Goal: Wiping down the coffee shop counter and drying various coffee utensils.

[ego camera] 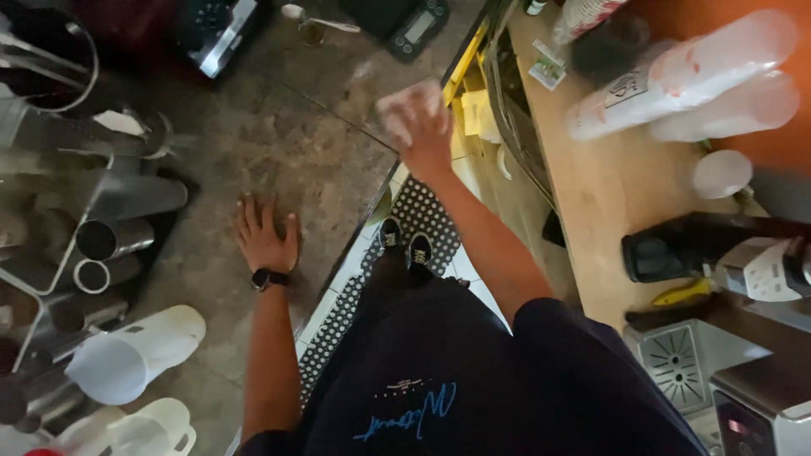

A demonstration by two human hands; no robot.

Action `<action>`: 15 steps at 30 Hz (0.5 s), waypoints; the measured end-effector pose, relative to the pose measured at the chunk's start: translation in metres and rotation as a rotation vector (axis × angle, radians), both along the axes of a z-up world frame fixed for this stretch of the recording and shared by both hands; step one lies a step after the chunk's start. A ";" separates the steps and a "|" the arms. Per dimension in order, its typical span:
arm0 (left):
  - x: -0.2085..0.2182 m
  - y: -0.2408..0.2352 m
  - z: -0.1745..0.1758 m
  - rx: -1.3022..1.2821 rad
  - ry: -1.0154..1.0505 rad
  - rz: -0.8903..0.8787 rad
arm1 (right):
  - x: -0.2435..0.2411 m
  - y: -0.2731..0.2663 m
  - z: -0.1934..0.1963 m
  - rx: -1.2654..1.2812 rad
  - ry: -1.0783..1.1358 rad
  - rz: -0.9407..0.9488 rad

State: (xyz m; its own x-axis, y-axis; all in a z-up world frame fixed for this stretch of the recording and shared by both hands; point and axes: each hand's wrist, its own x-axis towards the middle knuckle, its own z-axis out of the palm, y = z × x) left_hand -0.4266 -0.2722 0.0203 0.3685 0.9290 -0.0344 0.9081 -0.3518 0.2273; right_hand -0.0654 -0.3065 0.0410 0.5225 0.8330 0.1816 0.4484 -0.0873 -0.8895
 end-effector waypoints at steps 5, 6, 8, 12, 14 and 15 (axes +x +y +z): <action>-0.003 0.002 0.000 -0.016 -0.018 -0.035 | -0.023 0.008 -0.008 0.222 0.007 0.407; -0.004 0.001 -0.005 -0.015 -0.022 -0.030 | -0.031 -0.005 -0.028 0.222 0.004 0.412; -0.006 0.003 -0.013 0.015 -0.033 -0.031 | -0.046 -0.027 -0.064 -0.175 -0.877 0.581; -0.002 0.002 0.000 0.062 -0.069 -0.038 | -0.006 -0.020 -0.046 -0.283 -0.735 0.647; -0.004 0.001 0.000 -0.016 -0.029 -0.010 | 0.008 -0.007 -0.061 -0.521 -0.807 0.275; -0.003 0.002 0.001 -0.011 -0.031 0.005 | 0.006 0.001 -0.059 -0.510 -0.813 0.286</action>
State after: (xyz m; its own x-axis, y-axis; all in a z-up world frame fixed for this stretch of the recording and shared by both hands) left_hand -0.4296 -0.2704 0.0210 0.3649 0.9305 -0.0330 0.9022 -0.3446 0.2593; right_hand -0.0597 -0.3052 -0.0183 0.1661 0.9859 -0.0196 0.9677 -0.1668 -0.1892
